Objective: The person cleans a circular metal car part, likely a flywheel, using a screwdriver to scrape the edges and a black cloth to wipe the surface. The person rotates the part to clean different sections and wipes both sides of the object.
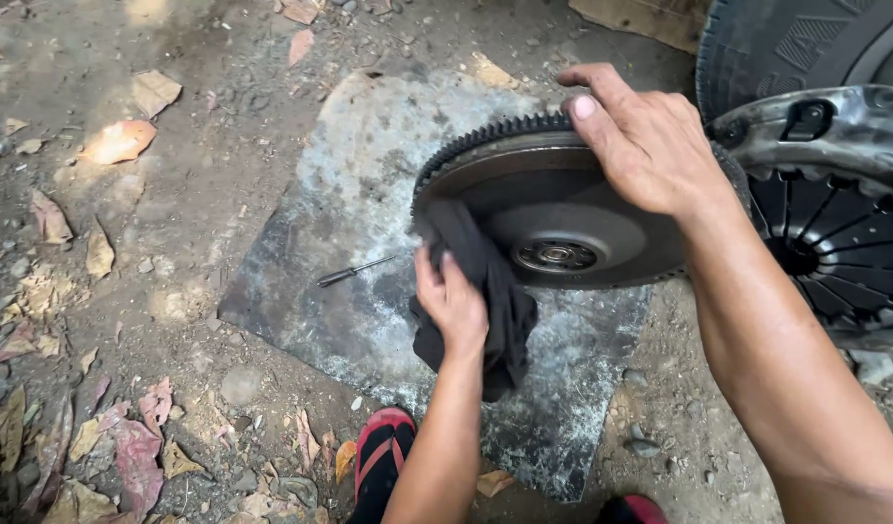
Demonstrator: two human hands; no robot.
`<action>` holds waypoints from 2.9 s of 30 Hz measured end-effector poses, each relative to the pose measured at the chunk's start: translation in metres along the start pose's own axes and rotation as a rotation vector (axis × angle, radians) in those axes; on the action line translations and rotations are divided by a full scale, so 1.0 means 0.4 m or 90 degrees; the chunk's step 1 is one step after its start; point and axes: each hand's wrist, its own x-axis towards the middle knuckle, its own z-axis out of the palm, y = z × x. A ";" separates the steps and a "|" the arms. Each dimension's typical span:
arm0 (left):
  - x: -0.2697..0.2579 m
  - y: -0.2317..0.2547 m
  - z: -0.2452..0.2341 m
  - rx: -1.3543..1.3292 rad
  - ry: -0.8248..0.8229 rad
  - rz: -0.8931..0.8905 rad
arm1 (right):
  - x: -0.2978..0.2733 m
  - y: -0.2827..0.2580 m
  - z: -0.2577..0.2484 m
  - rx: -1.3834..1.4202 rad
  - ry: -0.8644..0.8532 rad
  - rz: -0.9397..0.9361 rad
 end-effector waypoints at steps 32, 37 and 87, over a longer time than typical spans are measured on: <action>0.091 -0.232 0.073 0.263 0.173 -0.053 | -0.001 0.034 0.024 -0.052 0.019 -0.079; -0.063 -0.392 0.159 0.289 0.228 -0.076 | 0.014 0.065 0.035 -0.097 0.092 -0.165; 0.278 0.350 0.159 0.236 -0.744 0.494 | -0.146 -0.105 0.020 0.050 0.180 -0.105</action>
